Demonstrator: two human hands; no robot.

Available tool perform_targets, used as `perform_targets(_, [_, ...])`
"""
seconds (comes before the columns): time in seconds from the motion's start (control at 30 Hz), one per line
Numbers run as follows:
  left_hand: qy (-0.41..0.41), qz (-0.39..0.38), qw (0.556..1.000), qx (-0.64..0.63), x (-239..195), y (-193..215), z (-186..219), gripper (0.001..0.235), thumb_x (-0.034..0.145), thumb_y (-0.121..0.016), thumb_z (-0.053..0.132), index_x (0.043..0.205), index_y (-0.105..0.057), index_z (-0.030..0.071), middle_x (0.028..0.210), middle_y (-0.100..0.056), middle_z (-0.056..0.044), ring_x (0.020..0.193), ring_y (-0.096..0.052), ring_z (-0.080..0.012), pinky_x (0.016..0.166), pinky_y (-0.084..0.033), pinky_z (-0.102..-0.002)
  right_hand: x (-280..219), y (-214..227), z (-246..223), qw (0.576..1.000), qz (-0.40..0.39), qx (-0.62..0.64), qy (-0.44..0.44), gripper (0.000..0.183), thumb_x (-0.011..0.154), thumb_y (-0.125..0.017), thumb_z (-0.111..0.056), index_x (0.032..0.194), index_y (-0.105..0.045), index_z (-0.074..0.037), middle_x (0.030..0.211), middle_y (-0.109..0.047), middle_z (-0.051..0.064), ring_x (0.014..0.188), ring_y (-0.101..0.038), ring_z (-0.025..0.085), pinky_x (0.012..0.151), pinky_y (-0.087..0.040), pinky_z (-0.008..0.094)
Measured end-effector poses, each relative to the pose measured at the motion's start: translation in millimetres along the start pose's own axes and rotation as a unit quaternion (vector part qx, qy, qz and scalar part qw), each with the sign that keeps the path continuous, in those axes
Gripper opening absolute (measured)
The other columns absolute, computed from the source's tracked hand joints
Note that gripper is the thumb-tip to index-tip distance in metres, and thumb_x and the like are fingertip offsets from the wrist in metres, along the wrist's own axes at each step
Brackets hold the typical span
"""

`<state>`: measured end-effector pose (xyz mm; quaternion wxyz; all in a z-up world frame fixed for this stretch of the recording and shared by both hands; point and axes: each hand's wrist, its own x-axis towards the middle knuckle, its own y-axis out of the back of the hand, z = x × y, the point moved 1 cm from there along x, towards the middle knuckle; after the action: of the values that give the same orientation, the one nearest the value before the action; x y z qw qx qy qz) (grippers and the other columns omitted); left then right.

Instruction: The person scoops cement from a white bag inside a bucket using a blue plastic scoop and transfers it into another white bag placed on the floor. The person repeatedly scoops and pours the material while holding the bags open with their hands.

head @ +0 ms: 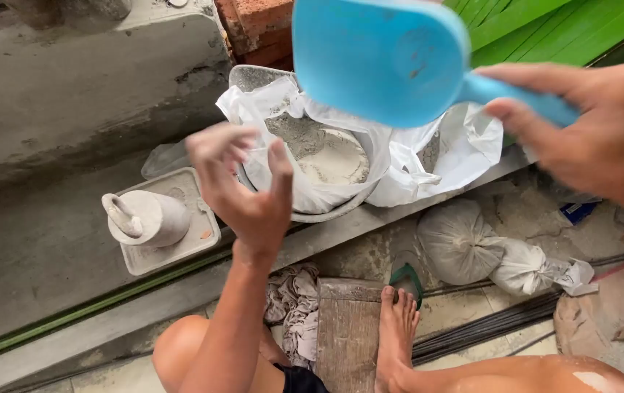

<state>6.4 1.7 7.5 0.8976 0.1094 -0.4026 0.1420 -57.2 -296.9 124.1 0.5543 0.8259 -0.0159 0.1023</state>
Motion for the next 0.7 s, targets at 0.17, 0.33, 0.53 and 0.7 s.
perform_targets(0.17, [0.102,-0.059,0.988,0.1,14,16,-32,0.082,0.09,-0.084,0.041,0.142,-0.033,0.003,0.137,-0.041,-0.014,0.117,-0.048,-0.023,0.093,-0.044,-0.036,11,-29,-21,0.982,-0.035,-0.121,0.142,0.044,0.097,-0.071,-0.038,0.137,-0.075,-0.021,0.095,-0.081,-0.001,0.054,-0.065,0.014,0.051,-0.047,0.034])
perform_targets(0.33, [0.253,-0.171,0.951,0.038,5,17,-41,0.011,0.1,-0.062,0.023,0.093,-0.062,0.014,0.078,-0.058,0.005,0.068,-0.045,-0.0085,0.062,-0.041,-0.026,13,-67,-36,0.929,-0.137,-0.31,0.15,0.037,0.103,-0.054,-0.046,0.137,-0.058,-0.031,0.074,-0.067,-0.006,0.046,-0.066,0.023,0.035,-0.051,0.04])
perform_targets(0.53, [0.283,-0.193,0.934,-0.097,12,19,-18,0.025,0.108,-0.048,0.016,0.119,-0.07,0.015,0.063,-0.034,0.009,0.052,-0.026,-0.0034,0.049,-0.022,-0.023,14,-86,-49,0.894,-0.071,-0.392,0.208,0.053,0.084,-0.069,-0.007,0.135,-0.059,-0.018,0.067,-0.057,-0.006,0.051,-0.061,0.015,0.037,-0.043,0.031])
perform_targets(0.7, [0.251,-0.225,0.934,-0.12,11,22,-18,0.036,0.109,-0.05,0.013,0.142,-0.062,0.011,0.064,-0.033,0.008,0.054,-0.022,-0.0047,0.049,-0.021,-0.023,22,-120,-41,0.897,-0.079,-0.383,0.207,0.051,0.088,-0.066,-0.007,0.138,-0.061,-0.01,0.07,-0.061,-0.003,0.051,-0.065,0.017,0.039,-0.049,0.033])
